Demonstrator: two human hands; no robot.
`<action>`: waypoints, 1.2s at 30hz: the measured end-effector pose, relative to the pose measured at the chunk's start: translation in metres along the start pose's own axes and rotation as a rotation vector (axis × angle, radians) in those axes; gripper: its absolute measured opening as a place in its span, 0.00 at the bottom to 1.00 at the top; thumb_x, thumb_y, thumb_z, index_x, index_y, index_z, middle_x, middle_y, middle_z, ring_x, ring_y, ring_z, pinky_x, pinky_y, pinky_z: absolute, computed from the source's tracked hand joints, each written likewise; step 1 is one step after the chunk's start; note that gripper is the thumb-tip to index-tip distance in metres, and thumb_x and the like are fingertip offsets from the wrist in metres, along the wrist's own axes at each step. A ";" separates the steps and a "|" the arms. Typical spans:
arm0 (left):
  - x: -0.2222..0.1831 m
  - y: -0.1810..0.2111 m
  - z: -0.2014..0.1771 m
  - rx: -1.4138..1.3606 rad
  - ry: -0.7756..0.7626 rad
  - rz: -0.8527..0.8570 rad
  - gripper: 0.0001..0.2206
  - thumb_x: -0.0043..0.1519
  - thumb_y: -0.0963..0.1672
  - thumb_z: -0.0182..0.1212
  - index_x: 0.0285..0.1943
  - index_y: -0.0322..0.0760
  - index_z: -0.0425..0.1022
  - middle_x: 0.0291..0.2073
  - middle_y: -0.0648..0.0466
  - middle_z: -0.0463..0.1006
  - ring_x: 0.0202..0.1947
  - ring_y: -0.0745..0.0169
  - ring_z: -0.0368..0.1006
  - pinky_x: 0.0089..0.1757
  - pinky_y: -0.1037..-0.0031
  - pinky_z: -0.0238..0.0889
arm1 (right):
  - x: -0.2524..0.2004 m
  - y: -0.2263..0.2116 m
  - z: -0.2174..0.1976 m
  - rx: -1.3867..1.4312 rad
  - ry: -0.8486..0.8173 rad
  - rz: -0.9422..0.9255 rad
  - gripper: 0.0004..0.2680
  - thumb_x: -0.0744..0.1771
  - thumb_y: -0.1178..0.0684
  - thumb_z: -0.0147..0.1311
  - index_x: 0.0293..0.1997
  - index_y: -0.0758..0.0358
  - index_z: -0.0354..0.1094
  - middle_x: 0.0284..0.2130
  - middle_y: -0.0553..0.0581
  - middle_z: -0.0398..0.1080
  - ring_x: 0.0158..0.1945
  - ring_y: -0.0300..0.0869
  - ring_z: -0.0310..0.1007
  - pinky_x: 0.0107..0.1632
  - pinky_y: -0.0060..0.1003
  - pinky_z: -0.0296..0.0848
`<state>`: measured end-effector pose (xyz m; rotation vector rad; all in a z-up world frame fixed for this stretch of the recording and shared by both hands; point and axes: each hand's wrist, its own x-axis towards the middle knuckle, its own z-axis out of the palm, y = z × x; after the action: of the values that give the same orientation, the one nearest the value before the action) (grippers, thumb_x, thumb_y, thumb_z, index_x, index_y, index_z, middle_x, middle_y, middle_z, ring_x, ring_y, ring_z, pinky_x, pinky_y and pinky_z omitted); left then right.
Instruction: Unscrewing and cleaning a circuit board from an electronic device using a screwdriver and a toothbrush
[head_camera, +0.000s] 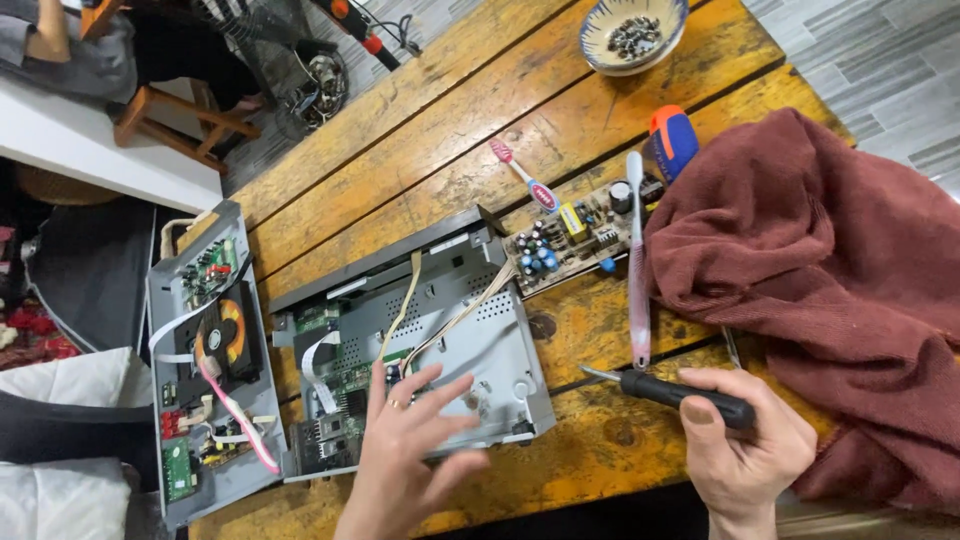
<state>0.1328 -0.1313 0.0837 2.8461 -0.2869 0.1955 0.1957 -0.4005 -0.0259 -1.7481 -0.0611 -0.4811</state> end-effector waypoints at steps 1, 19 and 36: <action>0.009 -0.005 -0.002 0.014 -0.013 -0.007 0.12 0.58 0.53 0.59 0.39 0.49 0.82 0.53 0.55 0.80 0.57 0.49 0.71 0.63 0.31 0.32 | -0.001 0.002 0.000 0.005 0.006 0.007 0.13 0.66 0.45 0.51 0.36 0.69 0.73 0.31 0.59 0.74 0.30 0.42 0.72 0.41 0.32 0.67; 0.110 -0.041 0.011 -0.196 -0.273 -0.422 0.12 0.65 0.49 0.56 0.37 0.43 0.83 0.27 0.59 0.84 0.30 0.61 0.73 0.49 0.63 0.59 | 0.009 -0.005 0.014 -0.219 -0.217 -0.140 0.09 0.63 0.51 0.61 0.44 0.57 0.76 0.38 0.52 0.79 0.33 0.35 0.78 0.43 0.29 0.71; 0.080 -0.073 -0.041 0.193 -0.085 -0.247 0.09 0.63 0.50 0.61 0.50 0.54 0.81 0.36 0.55 0.85 0.34 0.54 0.79 0.36 0.65 0.75 | 0.049 -0.037 0.021 -0.735 -0.253 -0.242 0.11 0.63 0.44 0.61 0.43 0.56 0.75 0.39 0.49 0.78 0.40 0.40 0.78 0.40 0.36 0.72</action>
<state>0.2218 -0.0653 0.1165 3.0508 0.0721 0.0550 0.2351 -0.3821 0.0222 -2.5368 -0.3102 -0.4869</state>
